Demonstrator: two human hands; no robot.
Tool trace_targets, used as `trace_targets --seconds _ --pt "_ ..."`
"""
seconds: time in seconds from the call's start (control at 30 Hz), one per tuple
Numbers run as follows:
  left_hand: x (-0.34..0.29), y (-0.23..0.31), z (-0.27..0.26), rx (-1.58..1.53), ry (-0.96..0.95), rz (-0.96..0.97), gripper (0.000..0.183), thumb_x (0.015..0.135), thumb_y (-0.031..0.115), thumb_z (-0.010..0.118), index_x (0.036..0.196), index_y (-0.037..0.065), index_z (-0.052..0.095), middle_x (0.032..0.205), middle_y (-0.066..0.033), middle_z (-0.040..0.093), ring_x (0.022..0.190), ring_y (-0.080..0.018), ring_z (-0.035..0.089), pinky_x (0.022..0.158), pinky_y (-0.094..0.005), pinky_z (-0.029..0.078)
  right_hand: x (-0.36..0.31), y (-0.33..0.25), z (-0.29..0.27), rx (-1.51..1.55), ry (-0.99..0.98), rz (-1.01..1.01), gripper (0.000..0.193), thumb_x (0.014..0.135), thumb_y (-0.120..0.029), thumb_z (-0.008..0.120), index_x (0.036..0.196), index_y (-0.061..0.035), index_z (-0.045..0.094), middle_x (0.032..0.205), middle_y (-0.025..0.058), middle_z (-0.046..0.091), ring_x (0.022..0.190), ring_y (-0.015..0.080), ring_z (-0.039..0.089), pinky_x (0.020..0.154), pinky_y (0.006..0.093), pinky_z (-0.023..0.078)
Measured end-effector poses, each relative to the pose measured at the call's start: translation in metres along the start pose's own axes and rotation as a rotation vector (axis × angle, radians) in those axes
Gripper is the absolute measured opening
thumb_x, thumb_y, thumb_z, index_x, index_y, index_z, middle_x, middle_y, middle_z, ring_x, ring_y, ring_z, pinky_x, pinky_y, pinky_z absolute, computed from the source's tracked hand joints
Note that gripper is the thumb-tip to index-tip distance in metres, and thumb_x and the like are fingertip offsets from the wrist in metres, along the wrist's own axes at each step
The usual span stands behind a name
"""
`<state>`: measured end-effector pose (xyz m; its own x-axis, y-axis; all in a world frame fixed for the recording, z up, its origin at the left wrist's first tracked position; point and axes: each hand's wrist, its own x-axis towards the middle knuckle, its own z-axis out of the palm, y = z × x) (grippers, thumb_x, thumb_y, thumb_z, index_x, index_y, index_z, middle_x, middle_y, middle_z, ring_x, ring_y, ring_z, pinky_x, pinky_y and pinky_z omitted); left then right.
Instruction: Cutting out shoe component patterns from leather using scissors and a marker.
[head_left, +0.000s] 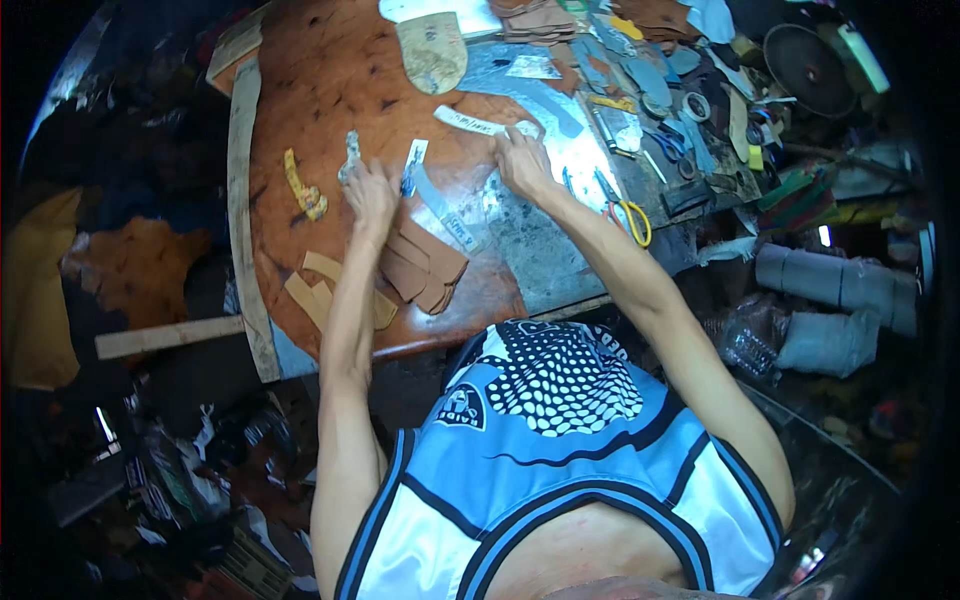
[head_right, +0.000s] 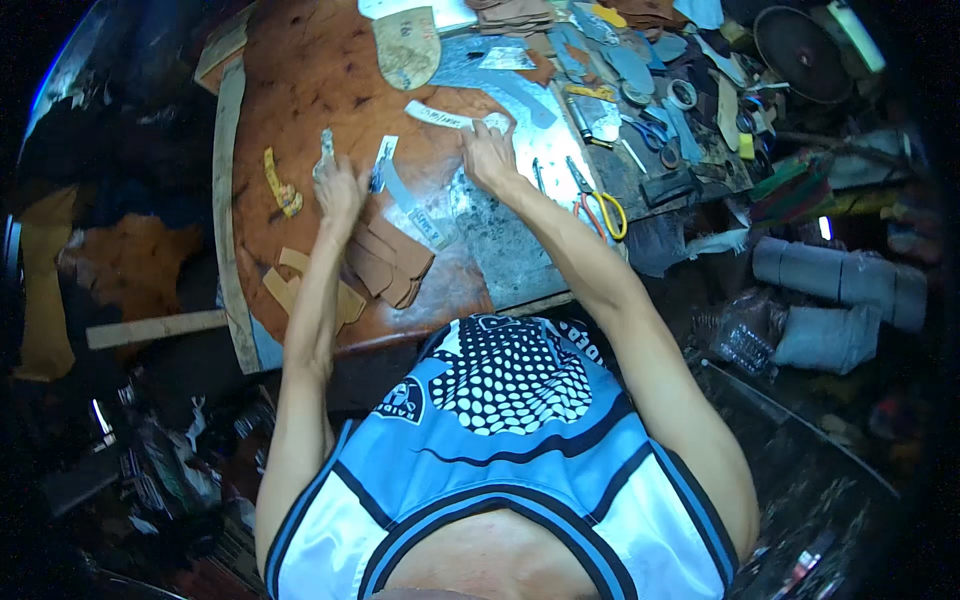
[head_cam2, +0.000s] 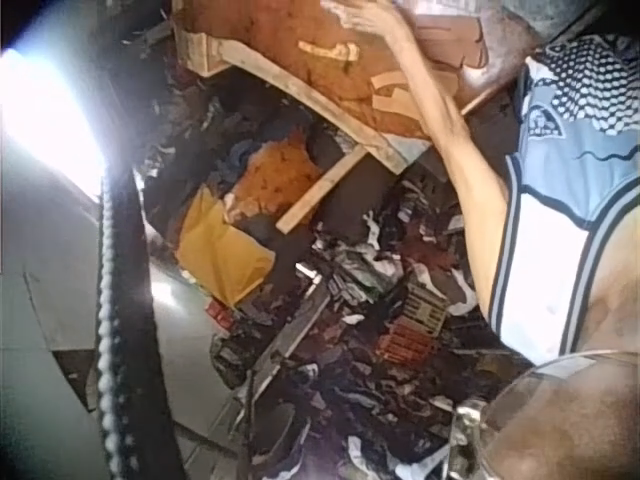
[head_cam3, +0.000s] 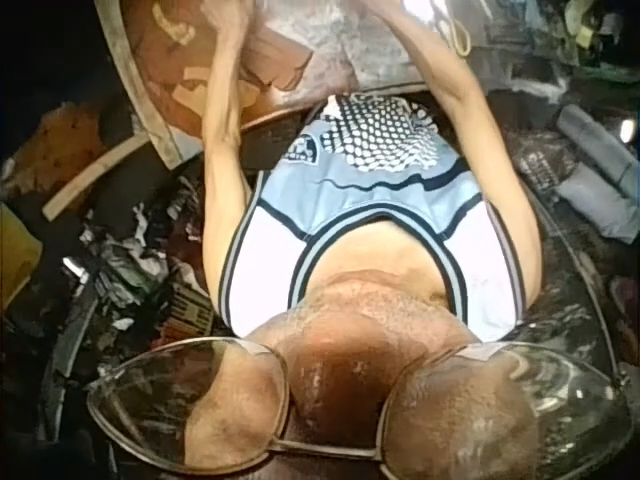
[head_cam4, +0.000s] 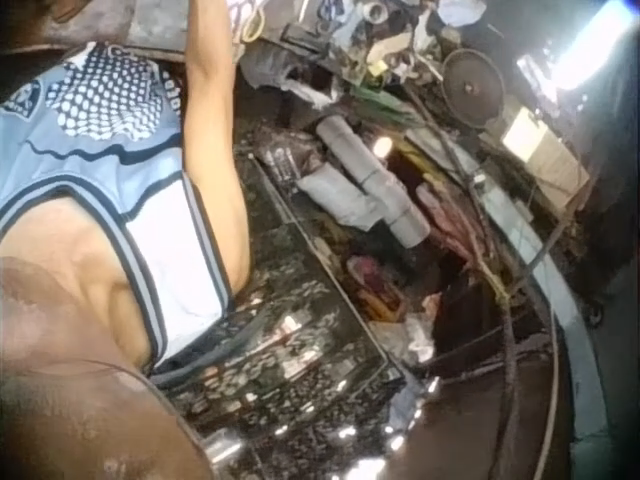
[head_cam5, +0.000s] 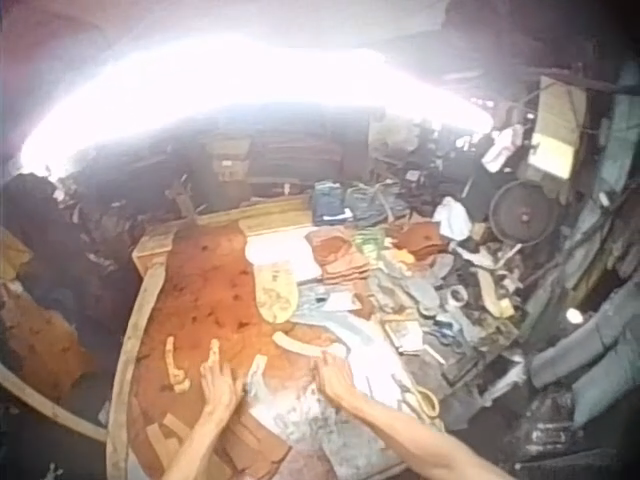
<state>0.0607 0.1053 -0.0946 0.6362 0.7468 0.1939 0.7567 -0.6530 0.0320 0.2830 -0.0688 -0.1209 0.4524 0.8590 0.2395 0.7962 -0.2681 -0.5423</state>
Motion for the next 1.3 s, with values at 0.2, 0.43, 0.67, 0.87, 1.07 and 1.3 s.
trace_targets --seconds 0.2,0.43,0.67,0.87,1.07,1.3 --pt "-0.004 0.038 0.003 -0.112 -0.253 -0.040 0.028 0.084 0.027 0.066 0.098 0.003 0.065 0.096 -0.0226 0.067 0.091 -0.0405 0.064 0.079 -0.0492 0.050 0.051 0.037 -0.005 -0.301 -0.408 0.196 0.048 0.084 -0.018 0.053 0.130 -0.0062 0.050 0.131 0.0224 0.051 0.115 0.0447 0.052 0.092 0.0596 0.042" --pt "0.036 0.037 0.008 -0.144 -0.343 -0.091 0.031 0.077 0.029 0.074 0.085 -0.001 0.070 0.088 -0.0238 0.069 0.085 -0.0374 0.068 0.076 -0.0445 0.054 0.053 0.051 -0.020 -0.349 -0.315 0.156 0.031 0.086 -0.017 0.051 0.110 -0.0059 0.065 0.117 0.0203 0.056 0.112 0.0364 0.052 0.093 0.0540 0.039" --pt "0.035 0.002 -0.001 -0.589 -0.345 -0.312 0.030 0.088 0.026 0.060 0.089 -0.003 0.069 0.065 -0.0111 0.065 0.057 -0.0185 0.061 0.054 -0.0351 0.046 0.046 0.104 -0.058 -0.357 -0.166 0.182 0.034 0.090 -0.024 0.050 0.116 -0.0058 0.061 0.126 0.0270 0.051 0.125 0.0410 0.044 0.097 0.0560 0.035" --pt "0.047 0.081 -0.007 -1.070 -0.278 -0.306 0.024 0.091 0.014 0.057 0.101 -0.005 0.068 0.085 -0.0061 0.069 0.072 -0.0108 0.063 0.064 -0.0269 0.049 0.042 0.103 -0.064 -0.151 -0.188 0.181 0.044 0.091 -0.036 0.054 0.121 -0.0038 0.056 0.132 0.0313 0.046 0.128 0.0453 0.039 0.102 0.0575 0.031" --pt "0.056 0.232 0.025 -1.646 -0.556 -0.667 0.016 0.097 0.014 0.052 0.092 -0.001 0.055 0.080 -0.0109 0.064 0.066 -0.0165 0.064 0.058 -0.0330 0.059 0.045 0.123 -0.059 -0.154 -0.178 0.169 0.039 0.089 -0.021 0.050 0.119 0.0026 0.055 0.131 0.0309 0.048 0.128 0.0455 0.040 0.100 0.0567 0.034" --pt "0.045 0.255 0.057 -1.717 -0.393 -0.577 0.013 0.099 0.013 0.046 0.102 0.004 0.053 0.089 -0.0066 0.066 0.073 -0.0137 0.064 0.065 -0.0286 0.054 0.011 0.118 -0.060 -0.073 -0.132 -0.017 0.034 0.086 -0.013 0.047 0.117 0.0002 0.057 0.135 0.0275 0.049 0.127 0.0462 0.043 0.098 0.0571 0.036"
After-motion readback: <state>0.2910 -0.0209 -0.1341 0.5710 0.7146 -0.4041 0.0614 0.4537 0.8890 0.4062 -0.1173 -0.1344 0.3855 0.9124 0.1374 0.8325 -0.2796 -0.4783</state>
